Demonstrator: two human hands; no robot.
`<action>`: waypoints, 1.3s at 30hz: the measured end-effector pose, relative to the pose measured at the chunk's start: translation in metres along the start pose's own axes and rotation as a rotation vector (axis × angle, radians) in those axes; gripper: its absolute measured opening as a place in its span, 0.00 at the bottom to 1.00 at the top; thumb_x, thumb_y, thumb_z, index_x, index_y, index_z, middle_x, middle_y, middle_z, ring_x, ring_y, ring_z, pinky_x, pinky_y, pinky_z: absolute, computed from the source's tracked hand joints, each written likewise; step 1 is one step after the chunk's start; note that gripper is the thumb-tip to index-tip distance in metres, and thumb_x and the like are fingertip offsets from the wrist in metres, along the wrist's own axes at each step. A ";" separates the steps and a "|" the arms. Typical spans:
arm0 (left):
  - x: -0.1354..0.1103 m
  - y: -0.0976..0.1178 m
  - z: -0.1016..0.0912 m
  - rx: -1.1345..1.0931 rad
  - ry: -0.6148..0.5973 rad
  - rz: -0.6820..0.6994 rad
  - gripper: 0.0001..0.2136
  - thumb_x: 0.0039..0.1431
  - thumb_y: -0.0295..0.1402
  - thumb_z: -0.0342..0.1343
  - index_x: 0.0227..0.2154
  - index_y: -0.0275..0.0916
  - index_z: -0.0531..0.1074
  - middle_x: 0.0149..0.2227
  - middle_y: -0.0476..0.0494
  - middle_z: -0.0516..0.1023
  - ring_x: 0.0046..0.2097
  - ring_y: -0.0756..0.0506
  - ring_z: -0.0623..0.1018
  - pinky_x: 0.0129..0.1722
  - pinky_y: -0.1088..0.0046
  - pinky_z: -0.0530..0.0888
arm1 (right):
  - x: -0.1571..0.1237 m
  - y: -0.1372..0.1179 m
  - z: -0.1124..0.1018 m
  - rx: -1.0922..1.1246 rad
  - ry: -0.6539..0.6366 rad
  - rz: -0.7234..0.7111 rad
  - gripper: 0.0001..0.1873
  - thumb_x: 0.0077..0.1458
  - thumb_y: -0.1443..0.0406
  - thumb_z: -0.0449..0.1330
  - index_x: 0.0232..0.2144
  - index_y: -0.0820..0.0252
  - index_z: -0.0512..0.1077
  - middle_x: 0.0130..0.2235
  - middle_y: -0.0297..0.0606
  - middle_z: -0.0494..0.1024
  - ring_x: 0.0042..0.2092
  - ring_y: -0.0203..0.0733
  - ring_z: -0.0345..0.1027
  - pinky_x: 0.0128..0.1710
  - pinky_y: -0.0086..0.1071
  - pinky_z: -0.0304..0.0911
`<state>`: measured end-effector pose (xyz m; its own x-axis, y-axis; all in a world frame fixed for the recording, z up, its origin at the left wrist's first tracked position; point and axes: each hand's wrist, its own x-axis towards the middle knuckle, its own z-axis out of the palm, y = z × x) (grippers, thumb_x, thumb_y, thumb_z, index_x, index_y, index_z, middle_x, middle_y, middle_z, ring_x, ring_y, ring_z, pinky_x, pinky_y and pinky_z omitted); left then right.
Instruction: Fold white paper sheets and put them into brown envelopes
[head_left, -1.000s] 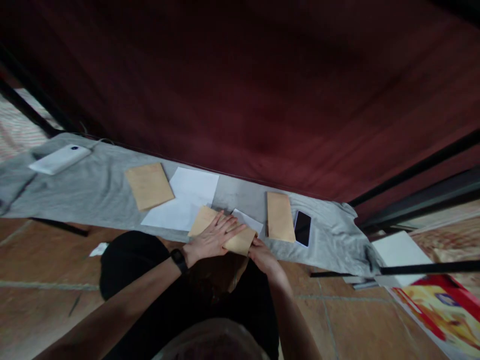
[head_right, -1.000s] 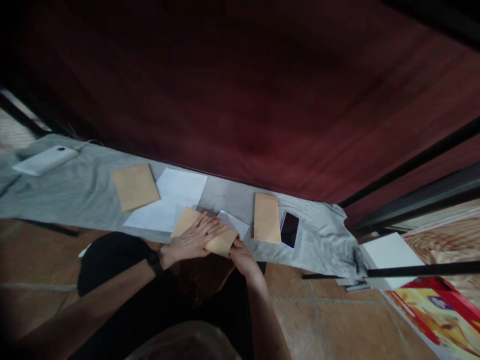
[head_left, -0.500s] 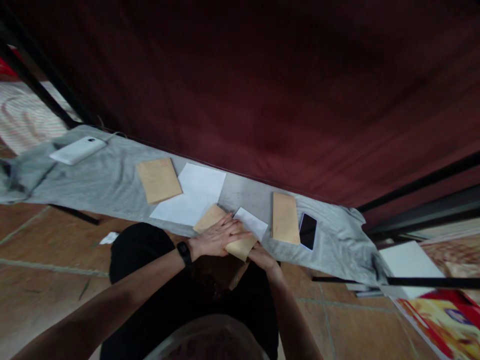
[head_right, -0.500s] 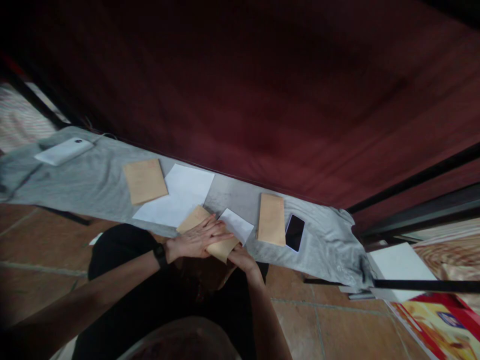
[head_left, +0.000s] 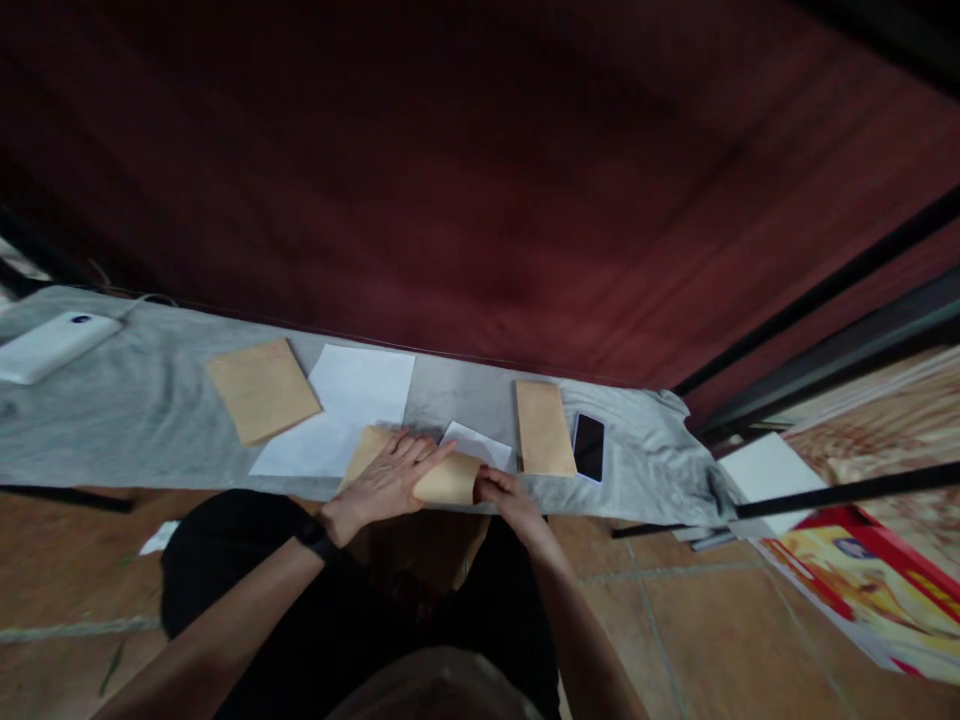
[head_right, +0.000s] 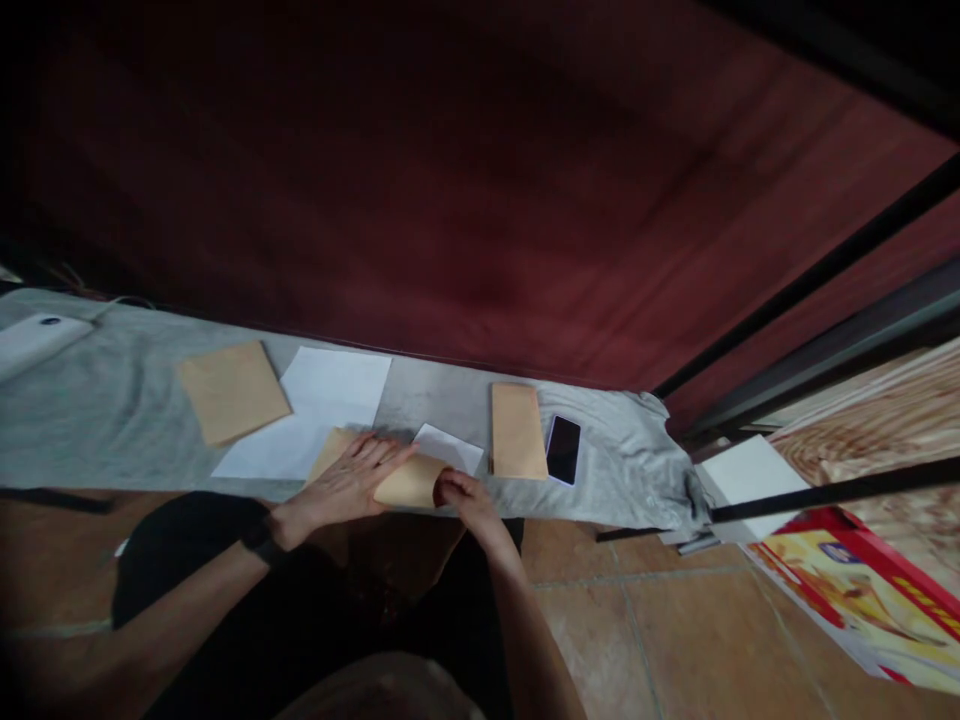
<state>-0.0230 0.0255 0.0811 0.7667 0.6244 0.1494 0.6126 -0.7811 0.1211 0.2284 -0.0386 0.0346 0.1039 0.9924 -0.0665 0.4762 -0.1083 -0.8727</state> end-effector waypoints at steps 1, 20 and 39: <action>-0.003 -0.004 0.000 0.009 0.019 -0.032 0.47 0.52 0.37 0.62 0.71 0.46 0.42 0.58 0.38 0.69 0.61 0.35 0.67 0.66 0.52 0.53 | 0.001 0.003 -0.005 -0.013 0.039 0.016 0.11 0.61 0.60 0.56 0.39 0.55 0.77 0.31 0.32 0.80 0.32 0.38 0.75 0.34 0.28 0.70; -0.035 -0.045 0.020 0.118 0.086 -0.237 0.48 0.49 0.40 0.62 0.71 0.39 0.44 0.59 0.32 0.68 0.61 0.32 0.67 0.66 0.47 0.53 | 0.011 -0.008 0.016 -0.626 0.292 0.351 0.23 0.59 0.59 0.63 0.52 0.69 0.69 0.46 0.57 0.80 0.48 0.54 0.77 0.44 0.37 0.70; -0.039 -0.041 0.019 0.108 0.123 -0.300 0.50 0.49 0.41 0.63 0.71 0.40 0.41 0.61 0.29 0.65 0.64 0.29 0.64 0.66 0.41 0.52 | -0.006 0.006 -0.011 0.185 0.269 0.085 0.16 0.56 0.56 0.57 0.41 0.60 0.76 0.29 0.35 0.77 0.27 0.38 0.69 0.24 0.28 0.65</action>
<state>-0.0738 0.0331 0.0515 0.5242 0.8169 0.2406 0.8293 -0.5539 0.0738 0.2404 -0.0463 0.0348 0.3746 0.9265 -0.0347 0.2920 -0.1534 -0.9440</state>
